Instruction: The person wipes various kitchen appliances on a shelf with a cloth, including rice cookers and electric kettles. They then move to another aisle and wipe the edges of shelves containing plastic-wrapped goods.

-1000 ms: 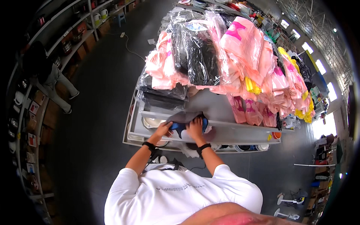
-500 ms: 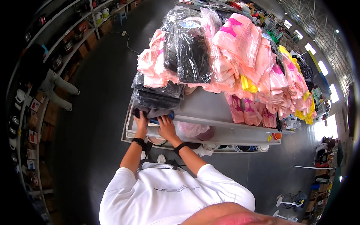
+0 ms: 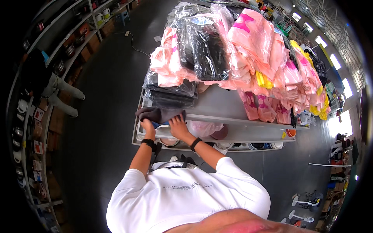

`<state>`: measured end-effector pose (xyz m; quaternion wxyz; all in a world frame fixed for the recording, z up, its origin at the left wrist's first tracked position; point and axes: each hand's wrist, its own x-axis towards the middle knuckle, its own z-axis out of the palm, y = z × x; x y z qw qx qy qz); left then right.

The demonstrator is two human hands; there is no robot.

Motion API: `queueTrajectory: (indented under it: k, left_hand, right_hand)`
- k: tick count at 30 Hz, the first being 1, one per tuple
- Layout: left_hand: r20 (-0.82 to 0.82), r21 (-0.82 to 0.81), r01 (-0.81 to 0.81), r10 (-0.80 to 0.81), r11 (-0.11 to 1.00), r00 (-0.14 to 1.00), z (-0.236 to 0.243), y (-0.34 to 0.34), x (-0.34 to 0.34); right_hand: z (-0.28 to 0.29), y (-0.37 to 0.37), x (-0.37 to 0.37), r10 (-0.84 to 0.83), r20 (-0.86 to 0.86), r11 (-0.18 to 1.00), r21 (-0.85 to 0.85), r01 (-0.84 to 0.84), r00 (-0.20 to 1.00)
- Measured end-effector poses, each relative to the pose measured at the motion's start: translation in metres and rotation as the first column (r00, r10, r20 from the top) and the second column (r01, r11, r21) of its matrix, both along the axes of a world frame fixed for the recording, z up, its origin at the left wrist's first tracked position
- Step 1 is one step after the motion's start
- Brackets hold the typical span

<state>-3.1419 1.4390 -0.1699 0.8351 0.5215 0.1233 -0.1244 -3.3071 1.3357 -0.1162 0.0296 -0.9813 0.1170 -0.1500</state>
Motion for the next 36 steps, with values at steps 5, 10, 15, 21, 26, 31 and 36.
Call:
queueTrajectory:
  k: [5,10,15,21,26,31,36]
  left_hand:
    - [0.108,0.207,0.203,-0.228,0.957,0.968,-0.017,-0.014,0.072]
    - [0.1,0.332,0.502,-0.559,0.798,0.823,-0.058,-0.019,0.072]
    - [-0.039,0.411,0.732,-0.792,0.543,0.609,-0.039,0.02,0.079]
    - [-0.217,0.193,0.926,-0.906,0.324,0.362,-0.007,0.041,0.096]
    - [0.003,-0.197,0.96,-0.979,0.2,0.205,-0.04,0.025,0.129]
    - [0.068,-0.215,0.963,-0.981,0.164,0.182,-0.076,0.02,0.132]
    - [-0.023,-0.094,0.996,-1.0,-0.002,-0.004,-0.073,0.051,0.122]
  right_hand:
    - [0.012,0.029,0.06,0.106,0.076,0.99,0.082,-0.112,0.991]
    - [0.008,0.036,0.066,0.023,0.172,0.984,0.17,-0.053,0.985]
    - [0.006,0.072,0.049,-0.18,0.128,0.96,0.238,0.146,0.975]
    - [0.004,0.078,0.085,-0.322,-0.056,0.929,0.173,0.327,0.945]
    - [0.01,0.069,0.145,-0.38,-0.215,0.902,0.129,0.412,0.9]
    - [0.003,0.089,0.173,-0.544,-0.145,0.838,-0.049,0.543,0.826]
    - [-0.01,0.116,0.164,-0.526,0.125,0.85,0.041,0.525,0.842]
